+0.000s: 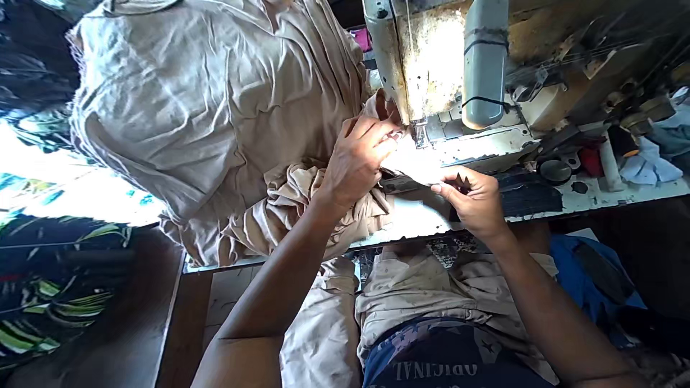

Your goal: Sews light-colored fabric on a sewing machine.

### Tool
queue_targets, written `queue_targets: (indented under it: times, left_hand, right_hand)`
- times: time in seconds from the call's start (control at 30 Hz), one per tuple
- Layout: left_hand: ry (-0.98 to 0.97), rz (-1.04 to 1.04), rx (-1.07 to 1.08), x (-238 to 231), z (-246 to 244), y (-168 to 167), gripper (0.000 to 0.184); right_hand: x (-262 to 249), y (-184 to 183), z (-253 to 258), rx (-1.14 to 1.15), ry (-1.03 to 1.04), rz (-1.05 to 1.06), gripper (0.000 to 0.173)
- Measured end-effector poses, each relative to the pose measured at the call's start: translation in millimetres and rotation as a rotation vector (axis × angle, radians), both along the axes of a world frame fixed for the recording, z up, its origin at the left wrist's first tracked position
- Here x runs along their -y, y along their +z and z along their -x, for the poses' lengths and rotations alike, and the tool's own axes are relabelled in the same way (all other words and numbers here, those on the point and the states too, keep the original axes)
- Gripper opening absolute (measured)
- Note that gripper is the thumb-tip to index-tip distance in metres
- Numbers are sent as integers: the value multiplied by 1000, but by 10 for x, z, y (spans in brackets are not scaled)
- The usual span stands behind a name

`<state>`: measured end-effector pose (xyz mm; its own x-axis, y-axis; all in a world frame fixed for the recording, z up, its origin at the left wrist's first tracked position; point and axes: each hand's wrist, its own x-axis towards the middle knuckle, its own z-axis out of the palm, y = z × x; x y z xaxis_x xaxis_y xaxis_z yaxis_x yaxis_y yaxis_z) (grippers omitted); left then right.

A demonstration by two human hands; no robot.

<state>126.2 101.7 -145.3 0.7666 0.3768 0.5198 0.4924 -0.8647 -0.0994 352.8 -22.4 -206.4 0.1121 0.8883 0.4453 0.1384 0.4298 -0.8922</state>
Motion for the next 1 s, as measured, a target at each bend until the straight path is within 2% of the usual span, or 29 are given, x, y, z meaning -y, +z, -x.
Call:
queue_targets:
  times: [0.13, 0.17, 0.23, 0.27, 0.37, 0.47, 0.53, 0.63, 0.73, 0.83, 0.9, 1.0]
  left_hand:
    - [-73, 217, -153, 20, 177, 247, 26]
    - [-39, 260, -206, 50, 237, 334, 31]
    - [88, 301, -311, 117, 366, 519, 54]
    - [147, 308, -342, 151, 435, 594, 60]
    - [135, 278, -331, 280, 568, 786, 48]
    - [-107, 306, -171, 555, 511, 886, 30]
    - [-261, 396, -66, 763, 434, 822, 20]
    - [-391, 516, -8, 967, 317, 575, 17]
    - [-479, 618, 56, 1044, 177, 355, 17]
    - [-483, 649, 156, 1082, 70, 191, 15]
    - [-427, 590, 245, 1099, 5, 66, 21]
    - [-186, 207, 255, 1091, -108, -212, 51]
  right_hand:
    - [-51, 38, 3, 48, -10, -10, 11]
    - [-50, 35, -10, 60, -7, -10, 11]
    - [-54, 40, -43, 89, 3, -8, 11]
    - [-58, 44, -55, 102, 13, -9, 12]
    - [-90, 68, -82, 127, 47, -14, 13]
    - [-87, 165, -148, 231, 115, 27, 9]
    - [-33, 264, -211, 348, 238, 16, 9]
    - [152, 359, -219, 393, 448, -91, 11]
    - [364, 283, -163, 415, 423, -157, 16]
    - [486, 128, -126, 392, 328, -188, 18]
    - [538, 41, -115, 352, 274, -203, 17]
    - [611, -30, -118, 299, 194, -187, 16]
